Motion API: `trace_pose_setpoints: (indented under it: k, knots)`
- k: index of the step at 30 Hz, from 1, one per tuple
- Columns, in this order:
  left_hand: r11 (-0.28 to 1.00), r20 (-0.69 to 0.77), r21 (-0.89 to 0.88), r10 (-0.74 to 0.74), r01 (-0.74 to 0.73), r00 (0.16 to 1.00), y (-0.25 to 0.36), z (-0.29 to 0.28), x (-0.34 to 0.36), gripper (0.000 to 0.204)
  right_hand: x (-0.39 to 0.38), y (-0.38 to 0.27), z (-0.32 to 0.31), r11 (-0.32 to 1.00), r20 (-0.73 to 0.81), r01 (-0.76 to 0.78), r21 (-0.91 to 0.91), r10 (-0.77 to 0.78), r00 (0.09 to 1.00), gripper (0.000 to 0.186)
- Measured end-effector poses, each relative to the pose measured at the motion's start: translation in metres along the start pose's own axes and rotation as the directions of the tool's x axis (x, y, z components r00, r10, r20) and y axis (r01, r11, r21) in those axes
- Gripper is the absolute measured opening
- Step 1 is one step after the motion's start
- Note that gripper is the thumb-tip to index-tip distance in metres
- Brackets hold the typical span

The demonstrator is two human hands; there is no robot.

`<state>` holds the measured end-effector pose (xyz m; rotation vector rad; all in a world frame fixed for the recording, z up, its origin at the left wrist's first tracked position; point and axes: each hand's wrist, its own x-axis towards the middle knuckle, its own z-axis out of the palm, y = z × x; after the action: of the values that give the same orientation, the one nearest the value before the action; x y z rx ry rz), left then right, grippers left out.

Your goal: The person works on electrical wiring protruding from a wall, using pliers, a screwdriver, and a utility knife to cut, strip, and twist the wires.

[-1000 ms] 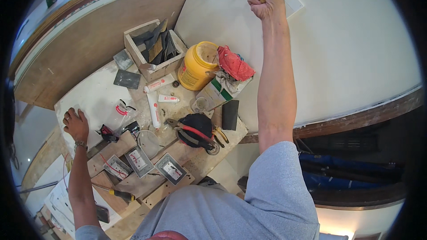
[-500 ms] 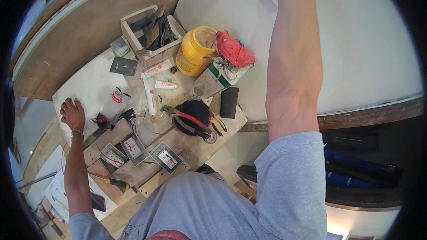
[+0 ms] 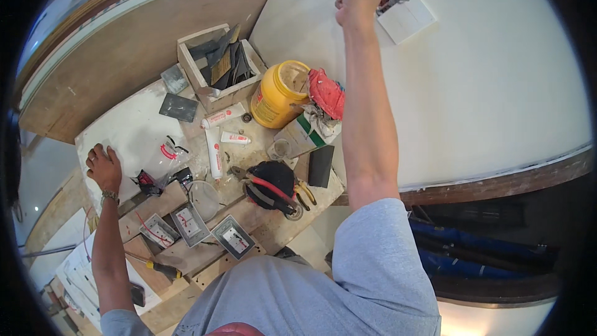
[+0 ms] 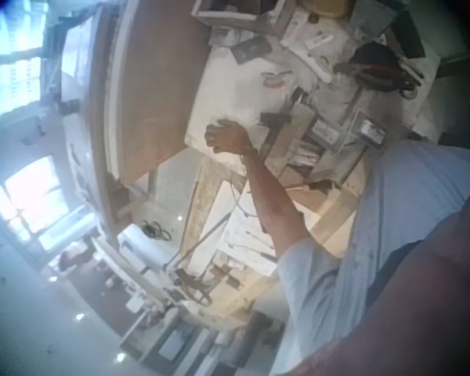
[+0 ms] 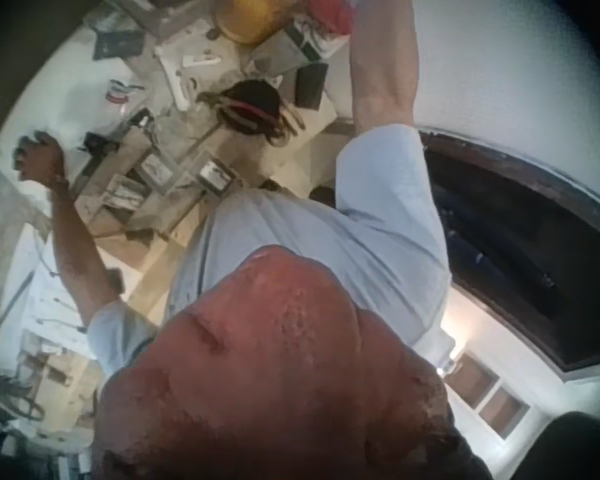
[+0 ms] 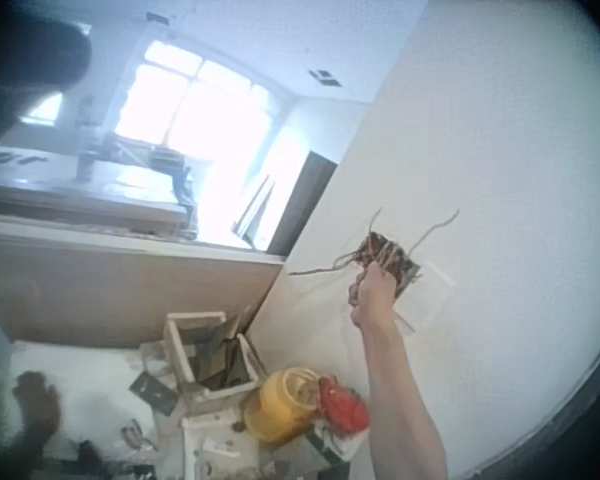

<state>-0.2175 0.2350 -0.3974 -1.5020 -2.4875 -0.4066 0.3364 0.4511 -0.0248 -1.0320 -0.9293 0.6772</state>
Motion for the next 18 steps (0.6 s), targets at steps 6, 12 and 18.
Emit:
trace_pose_setpoints:
  k: [6,12,18]
  knots:
    - [1.0,-0.022,-0.004,0.016,-0.016,1.0,0.0,0.003,-0.001,0.036,-0.024,0.033,-0.009,0.986,-0.023,0.167,0.01,-0.167,0.986,0.019]
    - [1.0,-0.01,-0.009,0.003,-0.003,1.0,0.0,0.004,0.001,0.036,-0.016,0.018,-0.009,0.969,0.047,0.043,0.243,-0.056,0.997,0.022]
    - [1.0,-0.005,-0.008,0.008,-0.008,1.0,0.0,0.003,0.0,0.036,0.018,-0.036,-0.014,0.733,0.272,-0.346,0.587,0.224,0.936,0.025]
